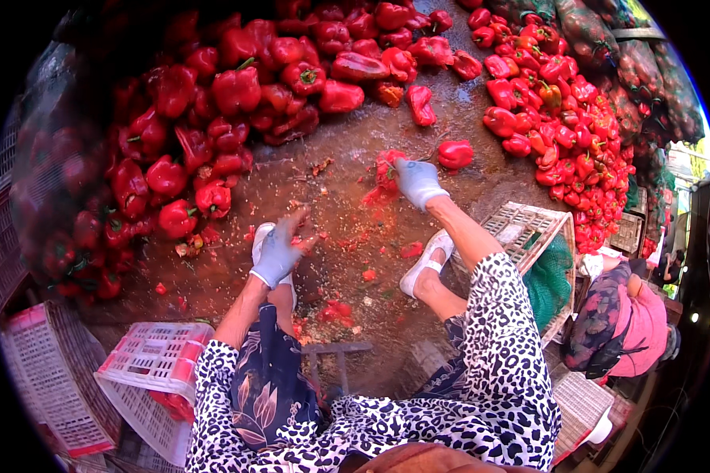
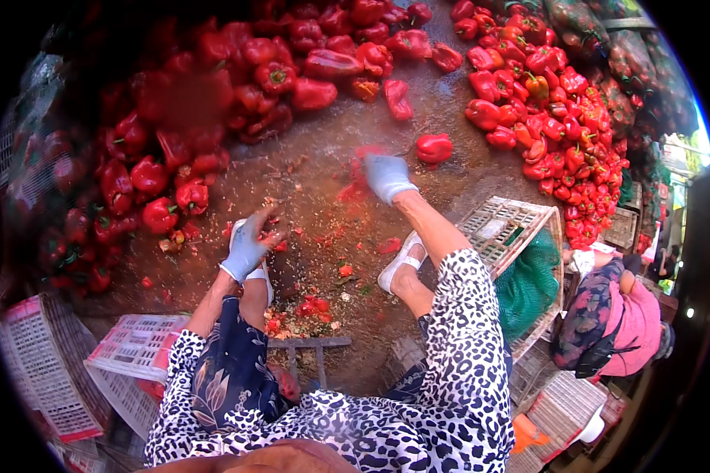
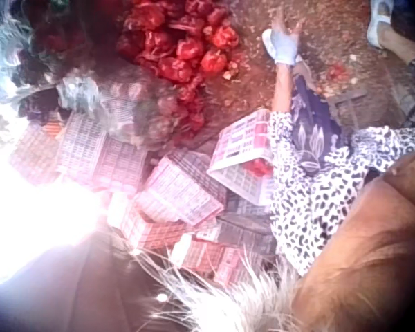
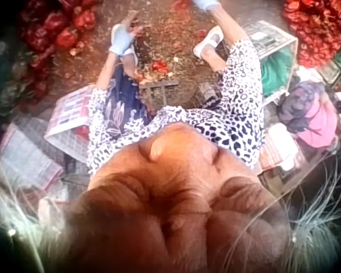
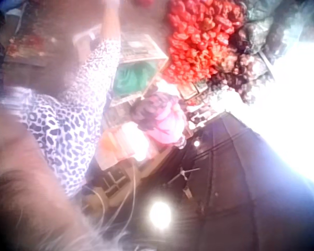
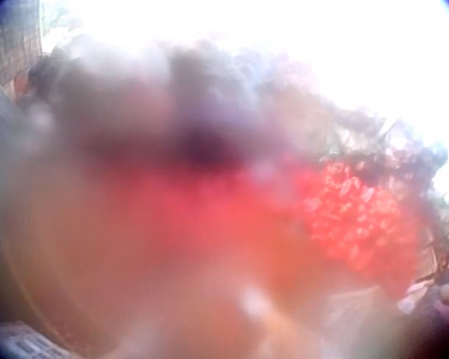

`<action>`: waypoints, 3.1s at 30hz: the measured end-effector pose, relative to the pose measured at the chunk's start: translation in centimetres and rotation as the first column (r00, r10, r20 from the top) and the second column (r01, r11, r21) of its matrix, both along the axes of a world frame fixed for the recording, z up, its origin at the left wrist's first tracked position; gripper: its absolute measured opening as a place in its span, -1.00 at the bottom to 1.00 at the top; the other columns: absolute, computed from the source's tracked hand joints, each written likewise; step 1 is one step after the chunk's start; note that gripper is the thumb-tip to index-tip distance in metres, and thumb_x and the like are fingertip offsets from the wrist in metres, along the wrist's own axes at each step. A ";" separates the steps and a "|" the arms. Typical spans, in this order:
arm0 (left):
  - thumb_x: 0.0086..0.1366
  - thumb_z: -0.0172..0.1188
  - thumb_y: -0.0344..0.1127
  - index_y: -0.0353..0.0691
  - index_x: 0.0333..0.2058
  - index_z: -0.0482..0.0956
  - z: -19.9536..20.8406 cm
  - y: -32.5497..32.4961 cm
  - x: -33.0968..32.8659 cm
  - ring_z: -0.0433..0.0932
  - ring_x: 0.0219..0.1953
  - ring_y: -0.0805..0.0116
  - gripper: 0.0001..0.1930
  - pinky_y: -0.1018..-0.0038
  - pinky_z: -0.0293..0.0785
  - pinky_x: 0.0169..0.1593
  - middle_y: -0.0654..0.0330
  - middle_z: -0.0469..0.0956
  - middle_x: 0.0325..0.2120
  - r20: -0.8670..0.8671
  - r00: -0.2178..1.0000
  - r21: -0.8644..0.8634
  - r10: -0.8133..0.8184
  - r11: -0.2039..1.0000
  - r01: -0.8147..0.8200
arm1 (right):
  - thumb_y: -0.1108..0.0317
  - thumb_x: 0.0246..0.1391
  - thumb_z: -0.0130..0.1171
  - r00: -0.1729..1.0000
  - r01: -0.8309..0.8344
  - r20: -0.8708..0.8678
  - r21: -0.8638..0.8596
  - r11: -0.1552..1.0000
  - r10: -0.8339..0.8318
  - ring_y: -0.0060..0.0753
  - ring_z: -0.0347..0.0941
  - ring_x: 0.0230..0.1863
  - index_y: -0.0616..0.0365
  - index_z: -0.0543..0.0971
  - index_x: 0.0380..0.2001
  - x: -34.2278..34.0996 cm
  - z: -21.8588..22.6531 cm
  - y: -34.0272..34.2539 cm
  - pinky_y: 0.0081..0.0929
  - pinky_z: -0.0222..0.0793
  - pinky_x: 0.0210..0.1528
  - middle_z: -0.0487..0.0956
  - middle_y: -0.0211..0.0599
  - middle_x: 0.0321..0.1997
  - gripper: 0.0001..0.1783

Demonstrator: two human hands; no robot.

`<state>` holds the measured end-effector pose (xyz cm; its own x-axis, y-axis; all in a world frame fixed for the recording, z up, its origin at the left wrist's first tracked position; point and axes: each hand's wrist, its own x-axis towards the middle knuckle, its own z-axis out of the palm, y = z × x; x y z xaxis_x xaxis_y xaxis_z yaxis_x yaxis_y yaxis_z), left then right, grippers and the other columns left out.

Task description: The person is removing the stems and seeds from red peppers using a knife by hand, placing the processed peppers into a white crate.

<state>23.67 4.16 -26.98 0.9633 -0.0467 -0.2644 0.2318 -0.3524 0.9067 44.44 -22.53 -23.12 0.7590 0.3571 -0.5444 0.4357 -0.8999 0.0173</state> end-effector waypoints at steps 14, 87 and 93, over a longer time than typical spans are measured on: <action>-0.25 0.48 -0.13 -0.11 0.27 0.17 0.6 -0.9 3.7 0.26 0.18 -0.04 0.04 0.16 0.24 0.19 0.01 0.22 0.21 0.325 0.934 0.226 0.150 0.946 -0.231 | 0.26 0.17 0.09 0.273 0.940 -0.880 0.330 -0.088 -0.388 -0.64 0.28 -0.72 0.17 0.46 -0.41 -11.8 7.0 12.6 -0.64 0.21 -0.67 0.42 -0.46 -0.61 -0.80; 0.28 0.10 -0.30 -0.41 0.03 0.45 13.2 16.8 -27.4 0.43 -0.02 -0.06 -0.60 0.20 0.31 0.09 -0.15 0.49 -0.09 0.053 0.787 0.932 0.615 0.251 -0.260 | 0.12 0.11 0.00 0.856 0.477 0.195 0.060 0.877 -0.479 0.02 0.57 -0.21 -0.12 0.49 -0.03 2.8 -9.7 -9.4 -0.10 0.43 -0.18 0.62 -0.04 -0.28 -0.65; 0.31 0.08 -0.28 -0.46 0.02 0.46 13.1 16.6 -27.6 0.45 -0.03 -0.03 -0.60 0.22 0.32 0.08 -0.14 0.51 -0.11 0.043 0.781 0.927 0.623 0.267 -0.263 | 0.10 0.12 0.04 0.885 0.435 0.179 0.015 0.900 -0.431 -0.02 0.58 -0.20 0.00 0.51 -0.12 1.8 -10.6 -8.6 -0.12 0.44 -0.18 0.63 -0.07 -0.28 -0.68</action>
<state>-3.98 20.79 -13.90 0.6152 0.7819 -0.1006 0.7870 -0.6166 0.0205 46.20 -31.16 -33.76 0.9181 -0.0406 -0.3942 -0.0091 -0.9966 0.0815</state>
